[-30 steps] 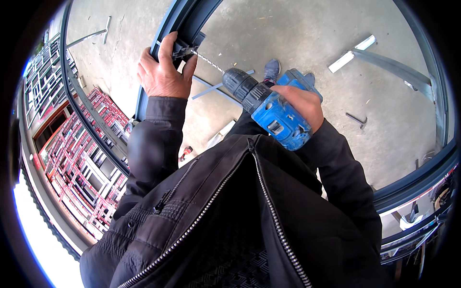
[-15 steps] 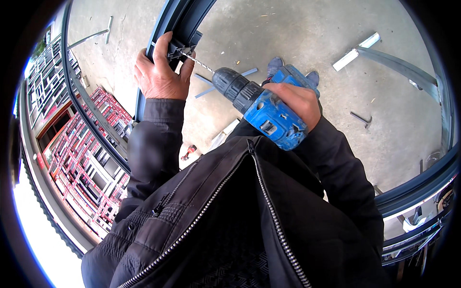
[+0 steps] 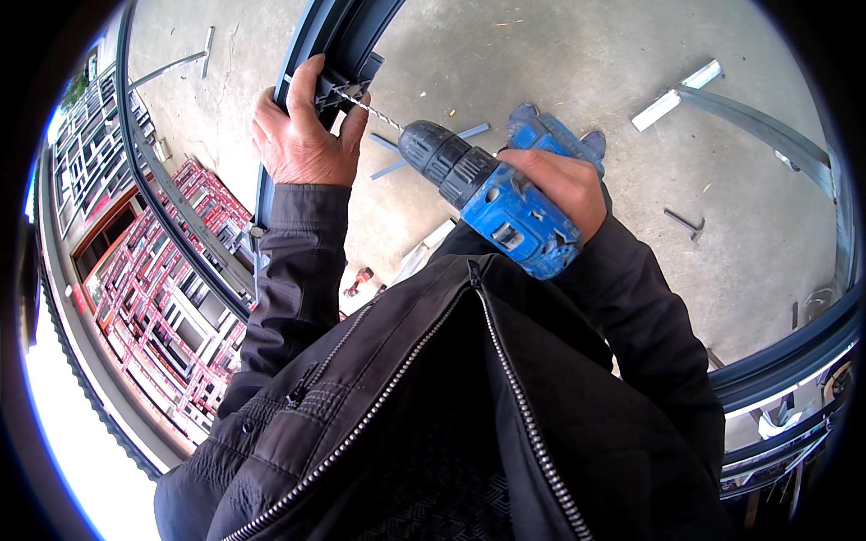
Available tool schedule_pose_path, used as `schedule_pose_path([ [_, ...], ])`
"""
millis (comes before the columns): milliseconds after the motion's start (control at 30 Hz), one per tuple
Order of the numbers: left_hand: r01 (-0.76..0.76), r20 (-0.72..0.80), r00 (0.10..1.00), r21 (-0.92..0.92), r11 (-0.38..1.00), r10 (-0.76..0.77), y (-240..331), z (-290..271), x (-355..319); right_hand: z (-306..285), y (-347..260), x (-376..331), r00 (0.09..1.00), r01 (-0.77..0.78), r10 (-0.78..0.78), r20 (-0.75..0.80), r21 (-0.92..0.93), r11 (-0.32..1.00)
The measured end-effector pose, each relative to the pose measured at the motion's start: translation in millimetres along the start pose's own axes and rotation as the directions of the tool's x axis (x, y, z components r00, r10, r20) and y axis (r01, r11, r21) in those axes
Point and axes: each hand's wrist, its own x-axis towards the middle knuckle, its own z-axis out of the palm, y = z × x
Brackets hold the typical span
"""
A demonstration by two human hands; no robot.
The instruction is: The person receives two metal bars, carries them to a partially assembled window frame, and fits them into the frame structure. They then use a cordless drill to secure a metal bracket to the frame, completing the attachment.
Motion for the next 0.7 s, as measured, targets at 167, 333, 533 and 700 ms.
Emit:
schedule_pose_path([
  [167,-0.013,-0.009,1.0,-0.002,1.0,0.013,-0.3,-0.4,1.1,10.5,4.5,2.0,0.995,0.071,-0.076,-0.067,-0.079,0.994],
  [333,-0.018,-0.026,0.999,-0.005,1.0,0.018,0.3,-1.0,2.7,21.2,9.3,13.6,0.986,0.113,-0.13,-0.107,-0.156,0.981],
  [533,-0.016,-0.061,0.998,-0.031,0.999,0.014,-0.3,-1.5,0.6,28.8,11.9,16.8,0.991,0.103,-0.114,-0.069,-0.142,0.984],
  [700,0.003,-0.019,1.0,-0.044,0.999,-0.004,0.1,-4.9,0.7,28.8,7.9,17.4,0.994,0.09,-0.095,-0.048,-0.094,0.992],
])
